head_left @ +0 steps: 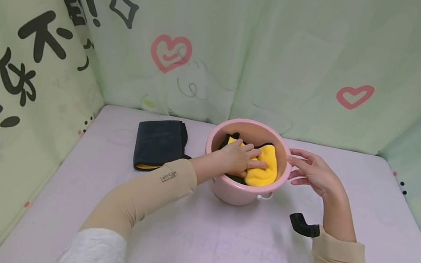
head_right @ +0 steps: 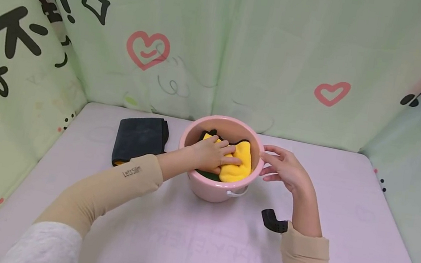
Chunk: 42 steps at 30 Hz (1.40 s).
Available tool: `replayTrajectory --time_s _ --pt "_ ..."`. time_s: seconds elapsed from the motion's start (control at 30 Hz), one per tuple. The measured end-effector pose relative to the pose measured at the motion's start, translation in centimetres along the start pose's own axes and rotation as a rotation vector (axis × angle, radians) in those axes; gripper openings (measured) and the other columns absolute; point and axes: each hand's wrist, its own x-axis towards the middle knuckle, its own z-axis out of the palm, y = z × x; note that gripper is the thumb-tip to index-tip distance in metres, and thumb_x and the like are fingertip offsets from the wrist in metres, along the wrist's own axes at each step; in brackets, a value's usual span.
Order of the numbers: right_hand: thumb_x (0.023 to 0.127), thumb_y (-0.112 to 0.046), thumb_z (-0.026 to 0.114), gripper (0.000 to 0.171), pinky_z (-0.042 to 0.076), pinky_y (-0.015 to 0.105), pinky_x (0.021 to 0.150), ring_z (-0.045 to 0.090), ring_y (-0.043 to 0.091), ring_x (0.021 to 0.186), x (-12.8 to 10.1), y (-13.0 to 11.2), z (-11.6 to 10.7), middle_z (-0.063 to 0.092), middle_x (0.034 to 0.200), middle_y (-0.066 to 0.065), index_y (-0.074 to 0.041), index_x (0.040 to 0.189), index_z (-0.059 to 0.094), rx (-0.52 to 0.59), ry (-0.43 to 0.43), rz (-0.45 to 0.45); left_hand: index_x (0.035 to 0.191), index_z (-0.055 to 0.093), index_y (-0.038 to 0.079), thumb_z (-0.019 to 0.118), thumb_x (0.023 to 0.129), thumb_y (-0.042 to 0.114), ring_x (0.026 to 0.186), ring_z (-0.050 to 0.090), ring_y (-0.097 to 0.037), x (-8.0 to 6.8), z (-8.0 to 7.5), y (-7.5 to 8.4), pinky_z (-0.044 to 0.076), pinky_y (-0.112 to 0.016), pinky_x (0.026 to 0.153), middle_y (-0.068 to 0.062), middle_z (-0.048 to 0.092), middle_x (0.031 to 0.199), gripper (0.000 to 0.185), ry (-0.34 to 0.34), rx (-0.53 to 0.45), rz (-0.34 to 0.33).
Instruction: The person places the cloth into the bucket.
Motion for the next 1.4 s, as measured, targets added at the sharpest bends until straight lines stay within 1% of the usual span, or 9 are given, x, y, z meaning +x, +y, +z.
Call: replayTrajectory --time_s 0.23,0.37,0.47,0.6,0.77,0.9,1.07,1.2,1.4 --pt "0.093 -0.033 0.052 0.07 0.054 0.026 0.063 0.062 0.01 0.066 0.1 0.1 0.0 0.061 0.085 -0.004 0.002 0.143 0.018 0.012 -0.007 0.001 0.145 0.014 0.038 0.039 0.093 0.048 0.126 0.025 -0.019 -0.5 0.1 -0.5 0.025 -0.046 0.105 0.001 0.024 0.144 0.058 0.061 -0.024 0.01" --pt "0.093 -0.033 0.052 0.069 0.054 0.026 0.063 0.061 0.01 0.066 0.1 0.2 -0.1 0.061 0.084 -0.004 0.001 0.143 0.018 0.009 -0.01 0.002 0.144 0.019 0.035 0.044 0.09 0.052 0.122 0.028 -0.019 -1.4 -0.5 -1.1 0.026 -0.043 0.103 0.001 0.028 0.139 0.062 0.129 -0.058 0.004" --pt "0.093 -0.032 0.052 0.068 0.054 0.026 0.063 0.061 0.011 0.066 0.1 0.2 -0.2 0.061 0.084 -0.004 0.001 0.143 0.019 0.012 -0.008 0.001 0.144 0.019 0.032 0.046 0.088 0.055 0.126 0.026 -0.02 -2.4 -1.0 -1.9 0.022 -0.042 0.106 0.0 0.027 0.14 0.067 0.182 -0.124 -0.009" --pt "0.093 -0.032 0.052 0.067 0.054 0.026 0.063 0.062 0.011 0.066 0.1 0.2 -0.2 0.061 0.085 -0.004 0.001 0.142 0.02 0.01 -0.007 -0.001 0.145 0.018 0.028 0.047 0.088 0.054 0.133 0.019 -0.022 -3.8 -1.6 -3.3 0.013 -0.044 0.111 -0.001 0.024 0.145 0.069 0.225 -0.202 -0.072" --pt "0.093 -0.032 0.052 0.069 0.054 0.026 0.063 0.062 0.011 0.066 0.1 0.3 -0.2 0.061 0.085 -0.004 0.001 0.143 0.019 0.003 -0.006 -0.002 0.144 0.02 0.027 0.044 0.09 0.051 0.132 0.022 -0.025 -5.6 -1.3 -5.4 0.011 -0.046 0.111 -0.004 0.026 0.144 0.064 0.318 -0.177 -0.165" --pt "0.093 -0.032 0.052 0.068 0.054 0.026 0.063 0.062 0.011 0.066 0.0 0.2 -0.2 0.061 0.085 -0.004 0.001 0.143 0.019 0.004 -0.002 -0.003 0.143 0.025 0.025 0.045 0.091 0.046 0.13 0.024 -0.025 -6.8 0.1 -6.9 0.012 -0.047 0.11 -0.006 0.028 0.143 0.059 0.43 -0.174 -0.236" --pt "0.093 -0.032 0.052 0.069 0.054 0.026 0.063 0.062 0.012 0.066 -0.1 0.1 -0.2 0.061 0.084 -0.004 0.002 0.142 0.019 0.013 0.0 0.001 0.141 0.031 0.025 0.046 0.089 0.044 0.132 0.022 -0.027 -7.7 2.7 -8.3 0.01 -0.049 0.11 -0.008 0.027 0.145 0.057 0.527 -0.232 -0.376" --pt "0.092 -0.032 0.053 0.068 0.054 0.025 0.063 0.062 0.011 0.065 -0.1 0.1 -0.2 0.061 0.083 -0.004 0.002 0.142 0.02 0.022 0.002 0.006 0.14 0.03 0.025 0.049 0.087 0.042 0.132 0.02 -0.029 -8.3 5.4 -9.2 0.008 -0.051 0.109 -0.009 0.023 0.145 0.059 0.563 -0.269 -0.473" --pt "0.092 -0.031 0.053 0.068 0.054 0.025 0.063 0.061 0.01 0.064 -0.1 0.1 -0.2 0.062 0.083 -0.005 0.002 0.142 0.021 0.034 -0.001 0.002 0.14 0.027 0.027 0.051 0.086 0.042 0.132 0.019 -0.029 -9.4 9.4 -10.5 0.007 -0.052 0.109 -0.008 0.021 0.145 0.062 0.585 -0.333 -0.57"
